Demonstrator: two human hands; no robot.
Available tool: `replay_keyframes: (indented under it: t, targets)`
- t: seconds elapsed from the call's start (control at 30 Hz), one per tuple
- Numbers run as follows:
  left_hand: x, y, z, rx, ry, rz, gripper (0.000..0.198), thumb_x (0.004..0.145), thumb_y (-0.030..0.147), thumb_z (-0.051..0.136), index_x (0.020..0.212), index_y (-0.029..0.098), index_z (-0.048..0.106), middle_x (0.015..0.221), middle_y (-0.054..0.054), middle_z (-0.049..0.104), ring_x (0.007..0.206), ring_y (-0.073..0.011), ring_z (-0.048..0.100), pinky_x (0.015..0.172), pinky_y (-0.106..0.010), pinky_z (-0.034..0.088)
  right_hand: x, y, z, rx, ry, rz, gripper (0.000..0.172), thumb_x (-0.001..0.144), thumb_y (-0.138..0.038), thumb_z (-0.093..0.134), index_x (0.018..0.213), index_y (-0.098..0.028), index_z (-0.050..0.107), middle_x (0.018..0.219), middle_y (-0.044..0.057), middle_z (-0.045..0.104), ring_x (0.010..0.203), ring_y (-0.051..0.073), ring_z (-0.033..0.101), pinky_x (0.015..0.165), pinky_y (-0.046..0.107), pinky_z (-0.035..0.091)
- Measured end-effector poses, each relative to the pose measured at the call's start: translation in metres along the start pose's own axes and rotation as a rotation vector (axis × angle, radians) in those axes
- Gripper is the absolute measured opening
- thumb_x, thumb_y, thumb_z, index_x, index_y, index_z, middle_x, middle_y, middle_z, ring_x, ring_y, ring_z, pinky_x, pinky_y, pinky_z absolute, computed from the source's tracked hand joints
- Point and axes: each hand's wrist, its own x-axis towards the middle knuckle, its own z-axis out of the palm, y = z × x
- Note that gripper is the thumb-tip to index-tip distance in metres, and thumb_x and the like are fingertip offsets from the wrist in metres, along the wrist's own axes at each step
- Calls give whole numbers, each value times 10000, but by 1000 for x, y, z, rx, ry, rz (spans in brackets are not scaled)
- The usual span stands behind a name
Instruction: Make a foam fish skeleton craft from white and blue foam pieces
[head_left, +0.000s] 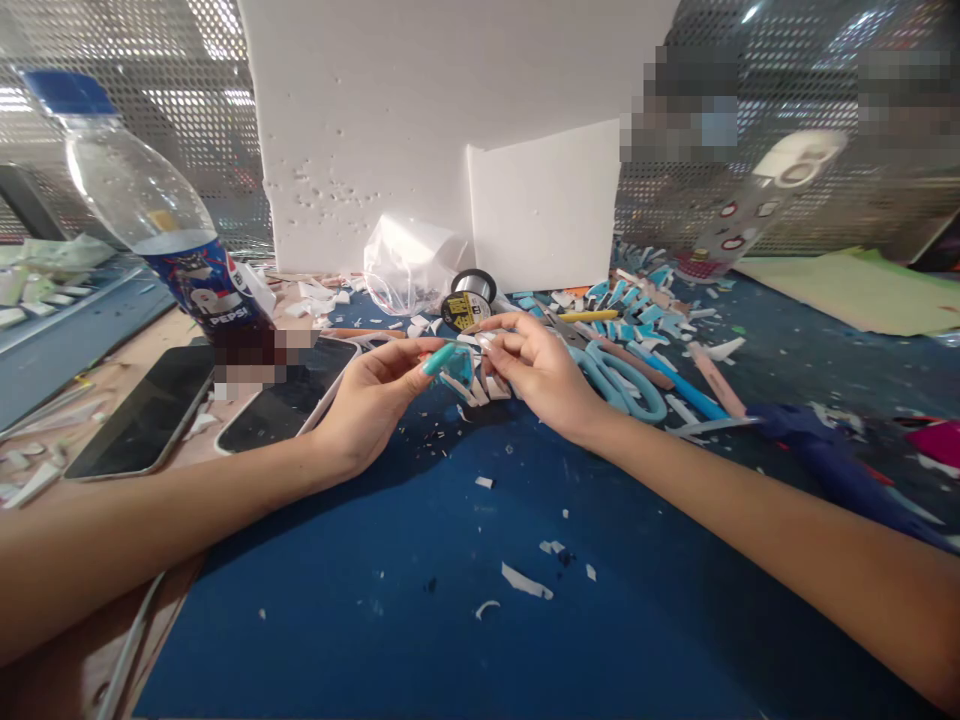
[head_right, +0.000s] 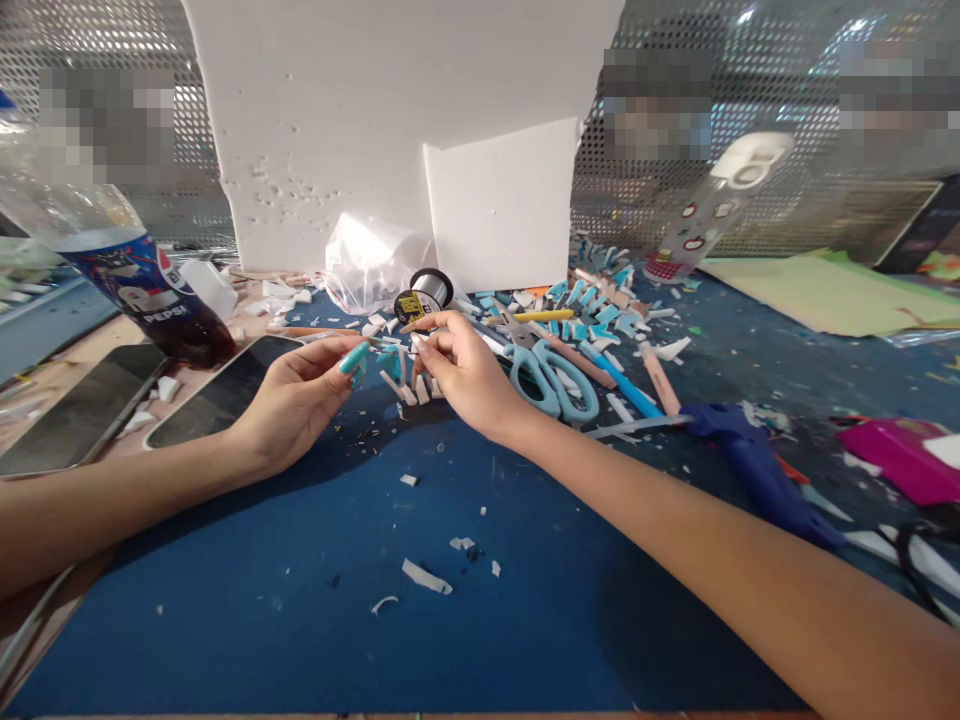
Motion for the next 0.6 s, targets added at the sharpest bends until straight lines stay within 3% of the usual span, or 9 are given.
replay_keyframes:
  t: [0.07, 0.27, 0.43, 0.6]
  targets:
    - [0, 0, 0, 33, 21, 17, 153, 664, 115, 714, 796, 191, 732, 846, -4, 694, 760, -74, 598, 700, -163, 476, 0, -1, -1, -9, 23, -5, 196, 875, -339, 530, 989, -189, 473, 644, -31, 552, 507, 89, 470, 469, 237, 356]
    - [2, -4, -6, 115, 117, 59, 42, 698, 196, 705, 721, 221, 730, 682, 34, 653, 587, -43, 490, 534, -155, 400, -2, -8, -1, -104, 114, 2, 271, 808, -411, 608, 909, -182, 503, 525, -48, 517, 449, 103, 488, 427, 243, 396]
    - [1, -6, -9, 226, 77, 148, 53, 748, 208, 668, 746, 225, 718, 846, 17, 679, 718, -68, 560, 615, -175, 438, -2, -12, 2, -71, 136, 0, 223, 821, -366, 603, 874, -172, 508, 514, -54, 496, 459, 91, 486, 444, 234, 390]
    - [-1, -5, -7, 381, 22, 246, 69, 791, 233, 637, 761, 208, 693, 770, 3, 691, 713, -78, 592, 669, -189, 468, -2, -11, 5, -38, 103, 45, 141, 867, -297, 545, 892, -166, 500, 536, -58, 489, 467, 77, 469, 457, 229, 376]
